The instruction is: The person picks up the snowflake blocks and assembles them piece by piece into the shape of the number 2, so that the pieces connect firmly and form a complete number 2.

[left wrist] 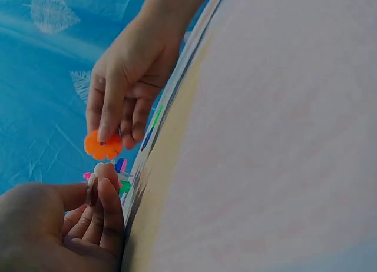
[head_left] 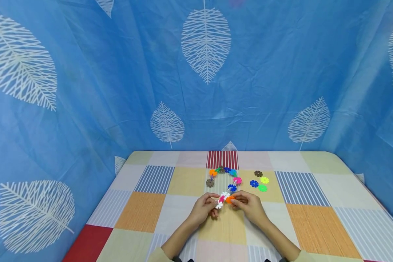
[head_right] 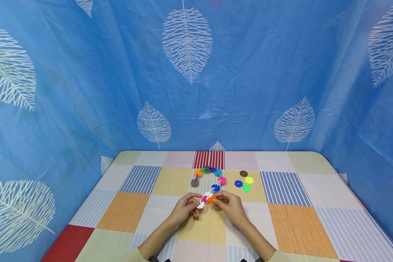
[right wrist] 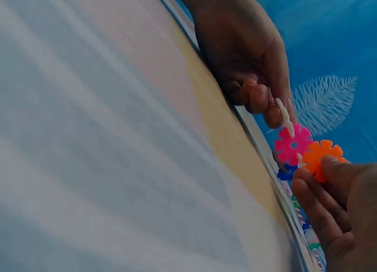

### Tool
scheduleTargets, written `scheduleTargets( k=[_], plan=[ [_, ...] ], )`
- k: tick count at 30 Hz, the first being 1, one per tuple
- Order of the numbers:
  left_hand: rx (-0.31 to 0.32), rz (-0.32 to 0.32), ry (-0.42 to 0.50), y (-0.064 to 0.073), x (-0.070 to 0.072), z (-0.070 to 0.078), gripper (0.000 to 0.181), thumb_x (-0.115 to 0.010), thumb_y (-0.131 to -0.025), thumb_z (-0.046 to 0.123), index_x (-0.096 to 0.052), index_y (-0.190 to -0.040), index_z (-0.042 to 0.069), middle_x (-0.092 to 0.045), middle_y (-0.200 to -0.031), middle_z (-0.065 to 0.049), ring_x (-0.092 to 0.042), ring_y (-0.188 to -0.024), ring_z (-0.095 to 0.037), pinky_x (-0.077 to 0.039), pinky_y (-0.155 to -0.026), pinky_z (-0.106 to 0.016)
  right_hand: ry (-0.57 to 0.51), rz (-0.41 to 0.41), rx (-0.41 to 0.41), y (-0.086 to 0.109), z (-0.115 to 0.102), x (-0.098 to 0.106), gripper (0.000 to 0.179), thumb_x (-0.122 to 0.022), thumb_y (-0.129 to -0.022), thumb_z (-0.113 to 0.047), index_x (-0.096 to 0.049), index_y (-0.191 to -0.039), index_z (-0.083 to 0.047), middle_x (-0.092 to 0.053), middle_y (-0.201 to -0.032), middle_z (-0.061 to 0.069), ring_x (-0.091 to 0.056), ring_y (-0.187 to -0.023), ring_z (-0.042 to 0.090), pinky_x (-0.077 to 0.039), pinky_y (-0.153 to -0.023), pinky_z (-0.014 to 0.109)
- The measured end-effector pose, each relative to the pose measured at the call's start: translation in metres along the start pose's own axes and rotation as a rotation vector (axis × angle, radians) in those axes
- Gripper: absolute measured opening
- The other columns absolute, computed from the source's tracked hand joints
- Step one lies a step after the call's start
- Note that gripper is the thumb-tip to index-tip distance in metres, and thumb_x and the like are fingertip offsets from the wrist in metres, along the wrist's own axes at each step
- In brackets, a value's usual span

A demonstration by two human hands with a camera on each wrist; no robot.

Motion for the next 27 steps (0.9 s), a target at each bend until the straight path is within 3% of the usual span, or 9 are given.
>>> scheduleTargets(
  k=[7, 15, 19, 24, 27],
  plan=[
    [-0.011, -0.018, -0.034, 0.000, 0.001, 0.001, 0.030, -0.048, -0.091, -0.006, -0.048, -0.120, -0.013, -0.057, -0.076, -0.015, -0.054, -0.054, -0.011, -0.047, -0.051, -0.019, -0.046, -0.051, -0.029, 0.000, 0.008, -0.007, 0.013, -0.060, -0.081, 0.011, -0.060, -0.094, 0.014, -0.063, -0.087, 0.029, -0.065, -0.074, 0.037, -0.055, -0.064, 0.038],
    [0.001, -0.011, -0.038, -0.010, 0.005, -0.024, 0.031, -0.049, -0.092, -0.003, -0.050, -0.122, -0.008, -0.058, -0.074, -0.009, -0.053, -0.053, -0.012, -0.048, -0.050, -0.021, -0.003, -0.064, -0.021, 0.001, 0.008, -0.009, 0.011, -0.061, -0.081, 0.010, -0.061, -0.092, 0.012, -0.065, -0.085, 0.025, -0.065, -0.073, 0.035, -0.055, -0.064, 0.036],
    [-0.029, -0.012, -0.029, -0.010, 0.006, -0.026, 0.029, -0.052, -0.091, -0.001, -0.051, -0.120, -0.006, -0.058, -0.072, -0.008, -0.055, -0.053, -0.011, -0.049, -0.050, -0.020, 0.032, -0.060, 0.013, 0.001, 0.007, -0.010, 0.010, -0.062, -0.081, 0.010, -0.062, -0.091, 0.011, -0.065, -0.084, 0.024, -0.065, -0.072, 0.034, -0.055, -0.063, 0.036],
    [-0.128, -0.049, -0.017, -0.010, 0.007, -0.026, 0.026, -0.052, -0.092, 0.001, -0.052, -0.116, -0.006, -0.059, -0.072, -0.003, -0.056, -0.054, -0.008, -0.051, -0.051, -0.022, 0.087, -0.052, 0.068, 0.001, 0.006, -0.010, 0.010, -0.063, -0.080, 0.009, -0.064, -0.090, 0.009, -0.066, -0.084, 0.021, -0.066, -0.072, 0.032, -0.055, -0.063, 0.035],
    [-0.126, -0.052, -0.016, -0.009, 0.007, -0.026, 0.026, -0.052, -0.092, 0.002, -0.053, -0.116, -0.006, -0.060, -0.072, -0.003, -0.057, -0.054, -0.008, -0.051, -0.051, -0.022, 0.118, -0.050, 0.102, 0.001, 0.005, -0.011, 0.010, -0.064, -0.079, 0.009, -0.066, -0.090, 0.007, -0.066, -0.083, 0.019, -0.065, -0.070, 0.031, -0.055, -0.061, 0.033]
  ],
)
Point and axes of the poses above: each hand's wrist, its own y-axis away from the middle knuckle, its own x-axis out of the back of the hand, z = x × y, the point moved 2 cm from there along -y, towards the middle knuckle
